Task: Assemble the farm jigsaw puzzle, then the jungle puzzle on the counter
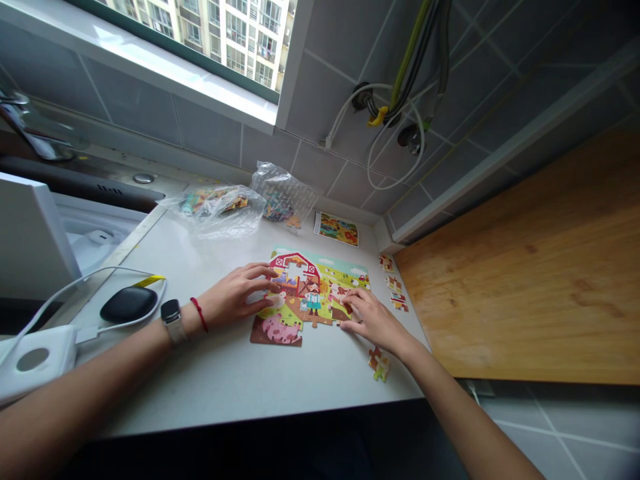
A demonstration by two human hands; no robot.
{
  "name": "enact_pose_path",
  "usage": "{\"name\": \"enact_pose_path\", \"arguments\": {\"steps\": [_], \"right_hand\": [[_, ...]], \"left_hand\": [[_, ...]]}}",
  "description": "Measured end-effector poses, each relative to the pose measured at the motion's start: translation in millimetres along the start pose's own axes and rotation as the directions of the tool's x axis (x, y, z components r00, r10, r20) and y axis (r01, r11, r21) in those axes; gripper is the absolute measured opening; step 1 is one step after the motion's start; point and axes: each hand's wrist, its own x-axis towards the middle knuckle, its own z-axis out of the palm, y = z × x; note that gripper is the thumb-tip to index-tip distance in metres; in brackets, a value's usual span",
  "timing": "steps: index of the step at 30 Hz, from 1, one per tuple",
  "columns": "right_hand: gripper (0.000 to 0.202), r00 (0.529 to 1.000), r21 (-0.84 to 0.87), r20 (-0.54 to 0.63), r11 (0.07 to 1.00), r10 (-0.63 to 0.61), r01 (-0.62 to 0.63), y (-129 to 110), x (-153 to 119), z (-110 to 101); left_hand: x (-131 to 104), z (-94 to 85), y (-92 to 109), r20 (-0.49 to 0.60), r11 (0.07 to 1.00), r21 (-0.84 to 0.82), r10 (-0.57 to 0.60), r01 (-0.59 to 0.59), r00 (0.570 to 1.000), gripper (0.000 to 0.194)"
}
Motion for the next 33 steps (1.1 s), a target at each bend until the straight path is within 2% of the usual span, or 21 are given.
{"name": "enact_pose_path", "arguments": {"steps": [4, 7, 13, 17, 19, 22, 33], "right_hand": [[0.026, 1.0, 0.026, 0.005, 1.0, 0.004, -0.004, -3, 3, 0], [0.022, 1.0, 0.051, -0.012, 0.998, -0.027, 0.027, -6, 0, 0], [0.027, 0.988, 0.099, -0.053, 0.984, -0.146, 0.151, -32, -10, 16], [0.052, 0.966, 0.023, -0.041, 0.966, -0.257, 0.258, -53, -11, 28], [0.049, 0.958, -0.004, -0.034, 0.959, -0.285, 0.285, -57, -9, 31], [0.039, 0.954, -0.018, -0.022, 0.954, -0.299, 0.298, -57, -7, 33], [0.033, 0.942, -0.082, -0.026, 0.94, -0.334, 0.331, -52, -9, 34]], "left_hand": [[1, -1.5, 1, 0.0, 1.0, -0.008, 0.009, -0.009, 1.0, 0.023], [1, -2.9, 2, 0.001, 1.0, -0.01, 0.012, -0.012, 1.0, 0.024], [0, -1.9, 2, -0.005, 1.0, -0.03, 0.005, -0.005, 1.0, 0.023], [1, -2.3, 2, -0.004, 0.999, -0.036, -0.002, 0.002, 1.0, 0.022], [1, -2.7, 2, -0.003, 0.999, -0.038, -0.005, 0.005, 1.0, 0.023], [1, -2.8, 2, -0.003, 0.999, -0.035, -0.004, 0.004, 1.0, 0.023], [0, -3.1, 0, 0.033, 0.999, -0.02, -0.028, 0.029, 0.999, 0.025]]}}
